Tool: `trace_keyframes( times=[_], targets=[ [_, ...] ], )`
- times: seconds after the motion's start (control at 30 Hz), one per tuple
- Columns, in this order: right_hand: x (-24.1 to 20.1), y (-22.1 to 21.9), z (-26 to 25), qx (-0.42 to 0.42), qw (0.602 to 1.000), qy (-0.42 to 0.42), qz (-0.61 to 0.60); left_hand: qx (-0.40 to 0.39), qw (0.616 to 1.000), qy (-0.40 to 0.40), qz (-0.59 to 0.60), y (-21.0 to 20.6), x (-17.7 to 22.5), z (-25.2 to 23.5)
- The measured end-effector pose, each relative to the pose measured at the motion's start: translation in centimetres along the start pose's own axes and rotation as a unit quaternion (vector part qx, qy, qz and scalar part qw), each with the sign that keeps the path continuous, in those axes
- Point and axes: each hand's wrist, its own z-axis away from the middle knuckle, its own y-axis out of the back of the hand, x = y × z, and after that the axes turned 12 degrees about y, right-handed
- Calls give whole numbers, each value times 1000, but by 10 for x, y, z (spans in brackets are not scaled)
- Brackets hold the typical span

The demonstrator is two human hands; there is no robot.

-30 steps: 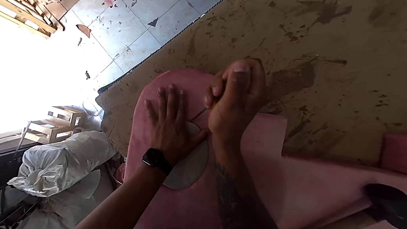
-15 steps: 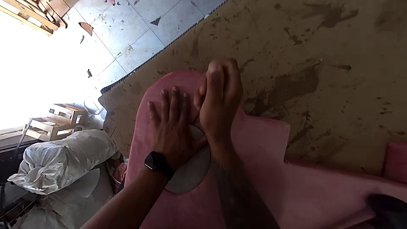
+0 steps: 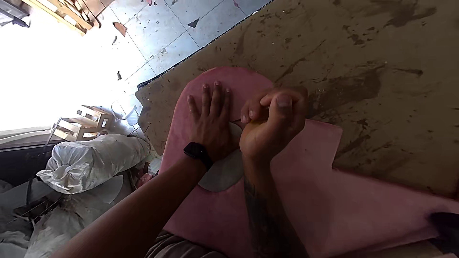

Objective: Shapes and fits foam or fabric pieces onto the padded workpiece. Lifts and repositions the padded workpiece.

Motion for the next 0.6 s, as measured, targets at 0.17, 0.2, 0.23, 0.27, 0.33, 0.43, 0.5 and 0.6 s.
trace_keyframes(
  times=[0.17, 0.2, 0.23, 0.27, 0.33, 0.43, 0.5, 0.6],
  targets=[
    [-16, 6, 24, 1, 1000, 1, -17, -3, 1000, 0, -18, 1, 2, 2],
    [-13, 6, 25, 12, 1000, 14, -24, -1, 1000, -1, -18, 1, 2, 2],
    [-12, 7, 27, 23, 999, 27, -31, 3, 1000, -4, -15, 1, 2, 2],
    [-11, 8, 28, 34, 998, 35, -37, 11, 1000, -11, -7, 1, 1, 3],
    [-12, 10, 36, 48, 997, 45, -43, 10, 1000, -14, -4, 1, 1, 6],
    [-8, 11, 40, 54, 995, 64, -46, -3, 1000, 2, -25, 0, 2, -2],
    [-12, 14, 45, 49, 996, 65, -41, -9, 1000, 4, -29, -1, 3, 1],
    [-11, 14, 43, 50, 995, 69, -48, -8, 999, 6, -32, 2, 5, -1]
  ],
)
